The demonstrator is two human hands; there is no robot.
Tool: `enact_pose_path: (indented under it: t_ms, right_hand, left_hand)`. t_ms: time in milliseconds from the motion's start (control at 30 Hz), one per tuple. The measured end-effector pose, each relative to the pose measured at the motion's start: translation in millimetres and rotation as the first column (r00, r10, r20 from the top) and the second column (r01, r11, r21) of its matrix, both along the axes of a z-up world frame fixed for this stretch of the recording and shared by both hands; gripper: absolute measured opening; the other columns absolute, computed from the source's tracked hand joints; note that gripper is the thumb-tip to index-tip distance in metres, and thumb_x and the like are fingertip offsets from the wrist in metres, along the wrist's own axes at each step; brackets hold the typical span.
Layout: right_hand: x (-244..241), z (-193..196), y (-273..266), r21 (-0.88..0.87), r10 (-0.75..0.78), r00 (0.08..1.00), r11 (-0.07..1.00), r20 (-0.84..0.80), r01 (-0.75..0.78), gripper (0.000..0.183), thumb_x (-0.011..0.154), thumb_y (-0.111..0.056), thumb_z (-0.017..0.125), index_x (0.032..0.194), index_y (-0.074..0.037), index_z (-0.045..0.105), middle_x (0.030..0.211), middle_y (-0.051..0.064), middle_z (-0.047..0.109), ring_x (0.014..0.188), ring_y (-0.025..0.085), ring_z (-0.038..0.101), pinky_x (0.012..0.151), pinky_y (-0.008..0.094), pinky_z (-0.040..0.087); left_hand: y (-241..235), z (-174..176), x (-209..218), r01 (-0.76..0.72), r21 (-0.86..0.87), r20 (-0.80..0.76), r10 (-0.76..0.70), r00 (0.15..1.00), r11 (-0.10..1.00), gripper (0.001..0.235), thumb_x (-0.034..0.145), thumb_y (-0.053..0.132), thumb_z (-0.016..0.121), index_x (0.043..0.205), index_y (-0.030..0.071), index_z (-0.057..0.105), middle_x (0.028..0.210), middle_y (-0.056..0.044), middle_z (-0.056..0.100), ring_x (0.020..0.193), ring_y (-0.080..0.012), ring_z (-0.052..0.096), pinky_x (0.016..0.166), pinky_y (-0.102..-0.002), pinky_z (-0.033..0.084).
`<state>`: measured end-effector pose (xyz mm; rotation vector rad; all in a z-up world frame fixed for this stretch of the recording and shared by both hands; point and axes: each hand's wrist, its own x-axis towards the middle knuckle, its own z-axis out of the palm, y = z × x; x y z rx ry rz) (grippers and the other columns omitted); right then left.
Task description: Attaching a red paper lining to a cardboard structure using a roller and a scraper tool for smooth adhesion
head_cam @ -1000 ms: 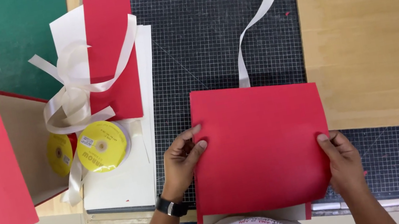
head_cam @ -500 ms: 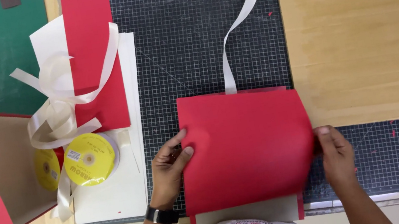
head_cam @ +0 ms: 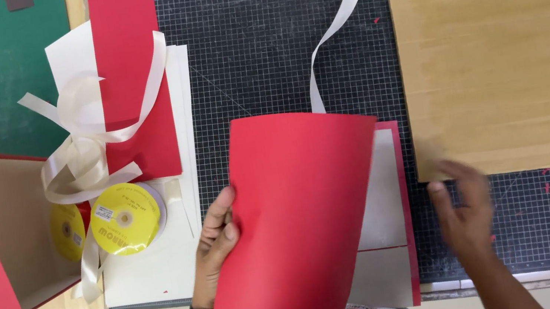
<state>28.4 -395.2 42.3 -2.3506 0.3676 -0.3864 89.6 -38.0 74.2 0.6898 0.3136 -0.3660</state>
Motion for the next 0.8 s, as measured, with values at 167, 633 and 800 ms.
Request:
enact_pose_path:
  t_ms: [167,633,800]
  right_hand:
    - [-14,-24,20,0.921,0.291,0.949,0.39,-0.124,0.001,0.1,0.084,-0.082,0.023,0.131,-0.003,0.06,0.13,0.021,0.066,0.121,0.038,0.063,0.096,0.057,0.054]
    - [29,32,17,0.66,-0.047,0.813,0.559,-0.58,0.502,0.037,0.097,-0.021,0.058,0.131,-0.008,0.065,0.12,0.012,0.068,0.099,0.03,0.065,0.079,0.047,0.057]
    - [33,32,28,0.61,-0.08,0.798,0.601,-0.598,0.517,0.036,0.094,-0.022,0.062,0.127,-0.007,0.068,0.114,0.012,0.071,0.095,0.026,0.066,0.075,0.042,0.058]
  left_hand:
    - [-23,5,11,0.029,0.028,0.107,-0.032,0.994,0.999,0.052,0.09,0.004,0.066,0.14,0.009,0.054,0.144,-0.012,0.057,0.13,-0.0248,0.055,0.107,-0.041,0.047]
    - [-19,-49,14,-0.014,0.654,0.227,-0.179,0.957,0.756,0.043,0.085,0.009,0.074,0.127,0.011,0.066,0.131,-0.01,0.068,0.113,-0.0176,0.068,0.093,-0.029,0.062]
    - [-11,-58,17,0.022,0.785,0.153,-0.228,0.962,0.619,0.045,0.085,0.013,0.077,0.13,0.015,0.068,0.109,0.001,0.071,0.07,-0.0055,0.051,0.066,-0.019,0.052]
